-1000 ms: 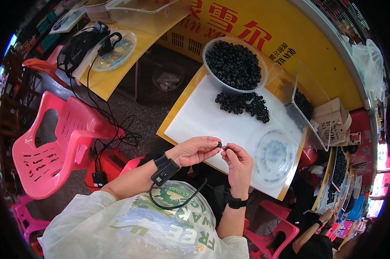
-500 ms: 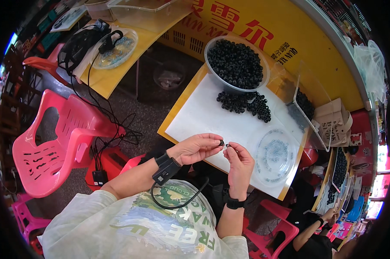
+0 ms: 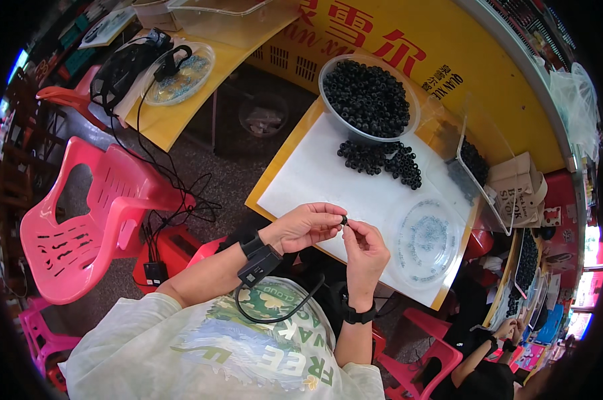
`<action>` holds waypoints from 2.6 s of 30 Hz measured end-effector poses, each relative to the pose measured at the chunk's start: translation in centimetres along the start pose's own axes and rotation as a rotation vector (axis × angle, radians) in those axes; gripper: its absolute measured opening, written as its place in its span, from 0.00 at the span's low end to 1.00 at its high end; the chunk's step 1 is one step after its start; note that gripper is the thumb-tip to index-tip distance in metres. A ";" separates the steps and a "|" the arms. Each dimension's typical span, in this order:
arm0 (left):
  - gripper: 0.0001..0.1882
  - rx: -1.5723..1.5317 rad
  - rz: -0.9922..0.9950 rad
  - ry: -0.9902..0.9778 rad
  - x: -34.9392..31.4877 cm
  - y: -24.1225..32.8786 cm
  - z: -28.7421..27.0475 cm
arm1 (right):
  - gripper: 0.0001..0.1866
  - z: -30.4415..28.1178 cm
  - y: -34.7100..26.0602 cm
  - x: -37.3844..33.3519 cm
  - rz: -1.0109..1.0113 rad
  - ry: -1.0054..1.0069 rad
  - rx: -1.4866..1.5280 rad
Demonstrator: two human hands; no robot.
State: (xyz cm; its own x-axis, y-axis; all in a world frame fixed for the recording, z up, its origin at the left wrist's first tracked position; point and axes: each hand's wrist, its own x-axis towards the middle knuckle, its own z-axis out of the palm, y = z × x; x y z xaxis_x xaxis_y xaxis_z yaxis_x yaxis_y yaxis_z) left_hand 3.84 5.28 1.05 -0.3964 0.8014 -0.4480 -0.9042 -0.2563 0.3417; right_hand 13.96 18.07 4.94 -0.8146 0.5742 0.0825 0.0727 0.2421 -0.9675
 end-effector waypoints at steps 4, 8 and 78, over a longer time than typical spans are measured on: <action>0.12 -0.015 -0.001 -0.015 0.1 -0.1 -0.1 | 0.07 0.1 -0.3 0.0 -0.041 0.020 -0.046; 0.11 -0.011 0.009 -0.029 0.2 -0.3 -0.1 | 0.07 0.3 -0.2 -0.1 -0.088 0.041 -0.075; 0.07 1.768 1.143 0.105 10.1 4.3 4.5 | 0.05 -22.4 8.8 8.5 -0.098 0.039 -0.805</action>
State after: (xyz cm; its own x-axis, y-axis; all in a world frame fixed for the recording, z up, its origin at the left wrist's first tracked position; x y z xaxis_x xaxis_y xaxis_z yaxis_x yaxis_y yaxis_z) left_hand -3.31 14.68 1.72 -0.5947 0.6552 0.4659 0.7400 0.2195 0.6358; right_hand 20.58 42.60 2.52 -0.8194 0.5441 0.1804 0.4056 0.7727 -0.4883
